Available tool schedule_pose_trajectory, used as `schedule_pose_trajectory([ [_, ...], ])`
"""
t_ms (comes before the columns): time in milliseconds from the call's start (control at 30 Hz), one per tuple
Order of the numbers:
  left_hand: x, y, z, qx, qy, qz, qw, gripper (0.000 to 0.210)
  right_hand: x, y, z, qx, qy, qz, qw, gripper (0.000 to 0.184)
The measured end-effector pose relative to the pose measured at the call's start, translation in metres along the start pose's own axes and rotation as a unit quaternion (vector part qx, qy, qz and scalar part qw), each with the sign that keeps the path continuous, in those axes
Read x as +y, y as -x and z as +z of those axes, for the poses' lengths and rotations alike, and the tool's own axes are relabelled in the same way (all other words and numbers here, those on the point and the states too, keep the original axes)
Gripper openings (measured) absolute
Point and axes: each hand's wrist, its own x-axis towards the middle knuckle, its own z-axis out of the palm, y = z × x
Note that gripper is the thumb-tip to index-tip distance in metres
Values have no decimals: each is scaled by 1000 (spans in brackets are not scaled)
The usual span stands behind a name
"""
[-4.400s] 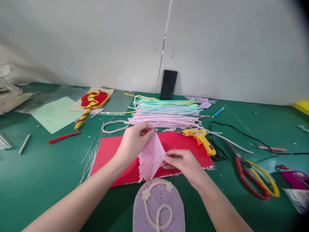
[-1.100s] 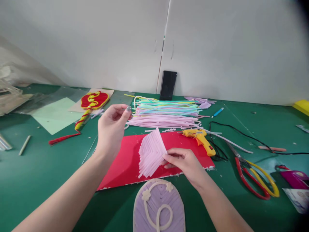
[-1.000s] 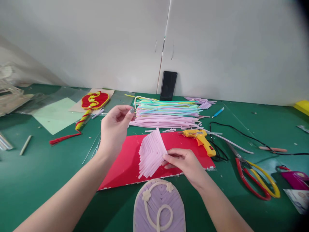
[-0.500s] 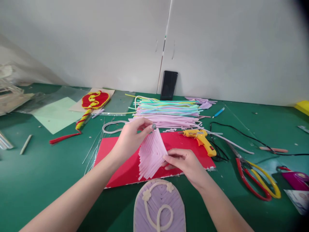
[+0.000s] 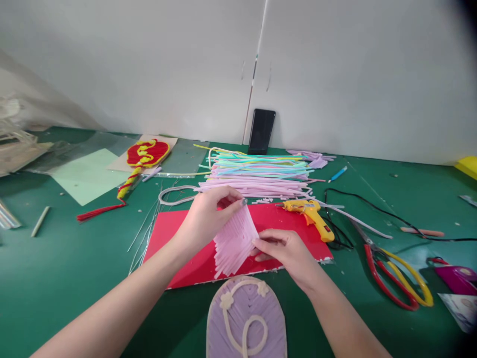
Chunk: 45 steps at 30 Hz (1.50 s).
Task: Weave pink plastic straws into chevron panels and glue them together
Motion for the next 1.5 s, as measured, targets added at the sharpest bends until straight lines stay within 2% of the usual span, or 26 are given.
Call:
schedule_pose_trajectory([
  [533, 0, 2, 2, 10, -8, -2, 1000, 9, 1, 0, 1, -8, 14, -9, 1000, 24],
  [733, 3, 2, 4, 27, -9, -1, 1000, 8, 1, 0, 0, -4, 12, -9, 1000, 31],
  [867, 2, 2, 4, 27, 8, -8, 1000, 8, 2, 0, 0, -6, 16, -9, 1000, 29],
  [1267, 4, 2, 8, 27, 101, -82, 991, 9, 0, 1, 0, -8, 6, -12, 1000, 25],
  [1500, 1, 3, 9, 29, 88, -81, 992, 13, -1, 1, 0, 5, -5, -14, 1000, 21],
])
